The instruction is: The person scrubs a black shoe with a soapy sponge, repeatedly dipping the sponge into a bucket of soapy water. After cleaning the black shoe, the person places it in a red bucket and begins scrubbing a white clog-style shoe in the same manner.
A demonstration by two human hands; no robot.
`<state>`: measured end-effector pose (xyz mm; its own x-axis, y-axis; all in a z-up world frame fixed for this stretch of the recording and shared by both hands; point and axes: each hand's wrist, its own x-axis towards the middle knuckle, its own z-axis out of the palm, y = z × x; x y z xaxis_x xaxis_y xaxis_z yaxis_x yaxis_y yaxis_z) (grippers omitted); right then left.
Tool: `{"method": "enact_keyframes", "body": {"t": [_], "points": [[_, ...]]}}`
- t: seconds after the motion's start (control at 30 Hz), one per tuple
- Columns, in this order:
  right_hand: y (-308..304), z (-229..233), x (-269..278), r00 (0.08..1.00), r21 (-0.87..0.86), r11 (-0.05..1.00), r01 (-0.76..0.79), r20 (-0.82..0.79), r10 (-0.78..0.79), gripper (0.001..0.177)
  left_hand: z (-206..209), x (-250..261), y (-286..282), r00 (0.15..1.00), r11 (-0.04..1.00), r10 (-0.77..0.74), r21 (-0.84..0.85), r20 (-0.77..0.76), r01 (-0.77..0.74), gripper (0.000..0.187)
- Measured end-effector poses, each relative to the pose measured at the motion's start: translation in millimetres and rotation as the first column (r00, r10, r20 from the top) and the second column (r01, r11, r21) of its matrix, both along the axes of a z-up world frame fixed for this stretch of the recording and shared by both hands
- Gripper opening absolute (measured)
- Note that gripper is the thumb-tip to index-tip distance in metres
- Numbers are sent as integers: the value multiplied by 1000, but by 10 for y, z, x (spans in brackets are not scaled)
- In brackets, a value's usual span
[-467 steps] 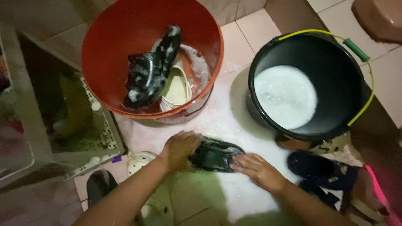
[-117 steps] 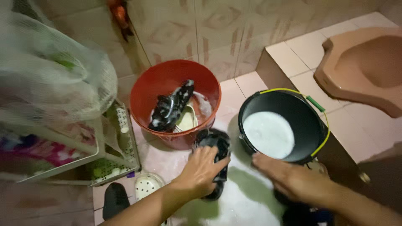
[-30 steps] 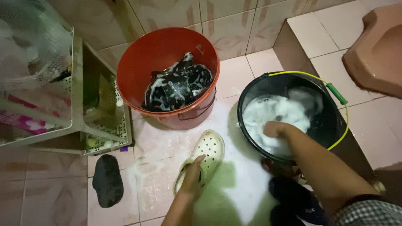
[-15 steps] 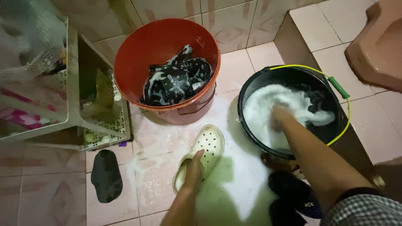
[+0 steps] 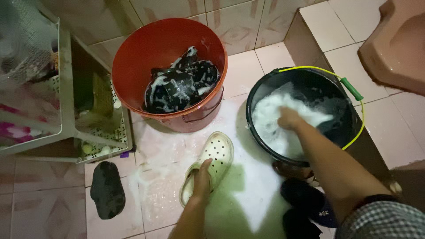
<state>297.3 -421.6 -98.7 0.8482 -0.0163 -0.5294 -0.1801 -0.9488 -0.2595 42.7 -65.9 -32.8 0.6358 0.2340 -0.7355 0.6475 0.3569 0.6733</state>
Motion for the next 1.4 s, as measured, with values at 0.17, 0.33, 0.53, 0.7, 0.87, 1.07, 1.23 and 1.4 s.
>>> {"method": "enact_keyframes", "body": {"t": [0.17,0.33,0.53,0.7,0.87,1.07,1.23,1.4], "points": [[5,-15,-80,988,176,984,36,-157,-8,34,-31,-7,-17,995,996,55,-77,83,-49,77],[-57,81,-24,992,-21,994,104,69,-102,34,-71,35,-31,993,998,66,16,98,-68,76],[-135,30,-15,995,134,989,69,-84,-58,42,15,-15,-58,985,992,98,-96,140,-85,71],[-89,-85,-54,995,109,992,57,-82,-48,45,-50,-1,-57,984,990,118,-98,133,-105,71],[-132,-116,41,1000,68,998,-8,5,7,48,-81,3,-46,982,993,108,-55,157,-101,72],[-137,-357,27,983,294,953,-72,-141,118,51,44,45,-80,990,991,119,-68,81,-114,70],[-198,-660,139,965,327,908,-260,58,256,49,87,58,-69,992,997,83,-7,91,-83,69],[-278,-775,56,847,63,845,-531,59,528,36,192,-40,-11,989,949,96,-309,115,-56,49]]}}
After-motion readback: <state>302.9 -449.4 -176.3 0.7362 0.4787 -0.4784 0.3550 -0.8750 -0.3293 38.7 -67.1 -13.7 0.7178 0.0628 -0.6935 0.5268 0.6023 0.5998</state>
